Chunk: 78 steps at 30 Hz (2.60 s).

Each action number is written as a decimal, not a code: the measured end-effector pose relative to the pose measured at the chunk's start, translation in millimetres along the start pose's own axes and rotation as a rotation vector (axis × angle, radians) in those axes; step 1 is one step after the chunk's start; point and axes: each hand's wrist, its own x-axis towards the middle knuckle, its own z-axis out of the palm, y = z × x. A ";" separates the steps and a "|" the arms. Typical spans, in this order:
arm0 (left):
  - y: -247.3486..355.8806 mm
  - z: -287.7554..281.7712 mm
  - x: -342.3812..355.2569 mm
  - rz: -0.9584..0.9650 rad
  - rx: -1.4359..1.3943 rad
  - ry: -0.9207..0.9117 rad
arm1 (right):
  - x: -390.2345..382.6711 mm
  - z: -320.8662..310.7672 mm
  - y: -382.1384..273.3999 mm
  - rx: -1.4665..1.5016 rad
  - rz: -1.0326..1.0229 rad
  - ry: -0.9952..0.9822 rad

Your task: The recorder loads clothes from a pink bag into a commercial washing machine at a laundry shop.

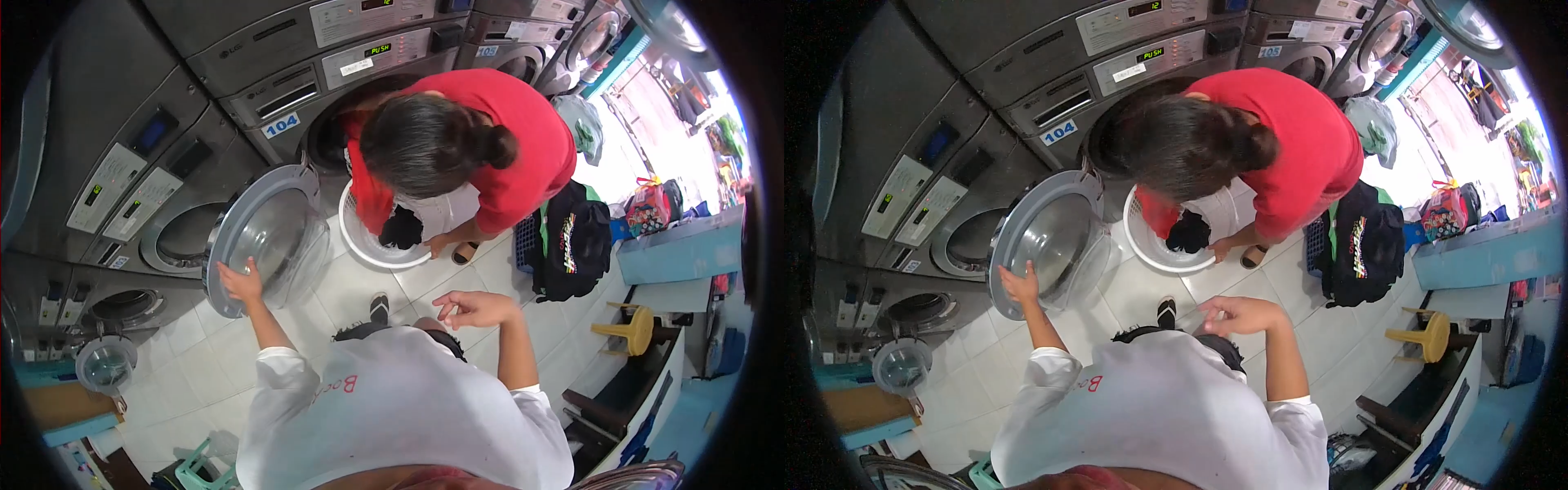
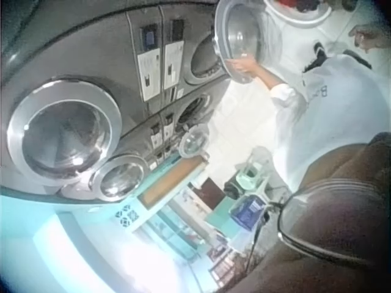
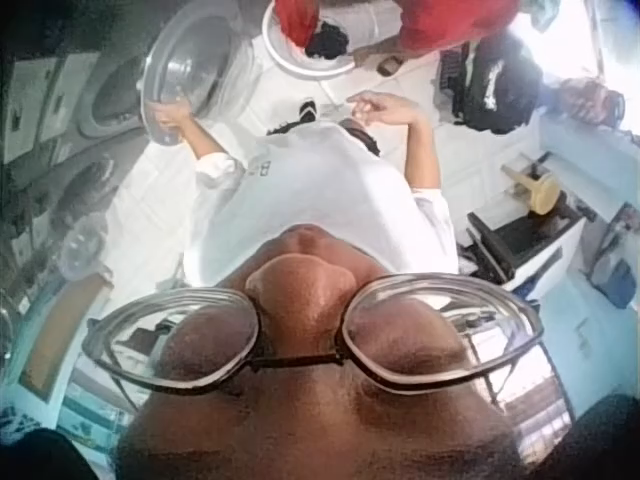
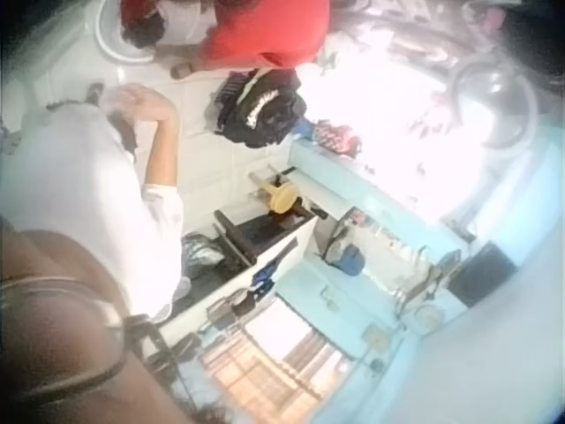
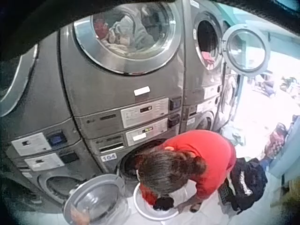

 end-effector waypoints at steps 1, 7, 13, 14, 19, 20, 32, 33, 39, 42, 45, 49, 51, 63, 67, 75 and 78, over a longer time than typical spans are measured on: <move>-5.5 10.7 2.2 0.009 -0.087 -0.091 | -12.4 1.2 -41.8 -0.037 -0.128 0.077; -43.6 75.7 -10.3 0.089 -0.079 -0.263 | -82.5 26.7 -179.5 -0.576 -1.140 0.714; -37.9 62.7 -14.1 0.060 -0.099 -0.325 | -83.1 41.1 -236.9 -0.615 -2.326 0.954; -38.0 61.7 -14.6 0.075 -0.074 -0.354 | -81.9 42.2 -236.4 -0.614 -2.328 0.958; -44.4 61.5 -23.2 0.166 0.041 -0.343 | -83.8 53.3 -225.5 -0.888 -1.895 1.124; -41.4 60.6 -25.2 0.172 0.080 -0.347 | -84.8 53.3 -225.8 -0.883 -1.896 1.124; -39.5 65.6 -29.9 0.236 0.223 -0.323 | -85.8 48.2 -234.0 -0.723 -1.905 0.723; -42.0 65.7 -30.5 0.271 0.237 -0.294 | -89.4 45.7 -233.9 -0.752 -1.894 0.745; -38.4 63.2 -41.4 0.283 0.266 -0.196 | -102.0 56.8 -238.4 -0.754 -1.945 0.711; -42.2 68.0 -44.1 0.256 0.283 -0.151 | -122.4 66.5 -220.9 -0.690 -1.673 0.396; -40.7 78.2 -41.8 0.250 0.282 -0.142 | -122.3 56.1 -215.2 -0.774 -1.909 0.414; -44.1 84.2 -38.4 0.131 0.329 -0.141 | -110.5 61.3 -204.7 -0.513 -2.304 0.998; -42.2 84.6 -36.0 0.136 0.333 -0.145 | -108.9 52.3 -213.5 -0.600 -2.227 1.258; 221.0 102.7 -127.3 0.489 0.062 -0.195 | -169.7 76.8 -250.5 -1.504 -2.098 1.375; 272.0 107.6 -184.2 0.609 -0.050 -0.215 | -177.9 97.5 -230.6 -1.903 -2.119 1.477; 234.5 125.6 -170.4 0.668 -0.040 -0.124 | -175.7 126.0 -230.6 -2.125 -1.815 1.703; 189.2 133.0 -133.5 0.610 0.016 -0.045 | -164.7 129.4 -230.0 -1.962 -1.768 1.654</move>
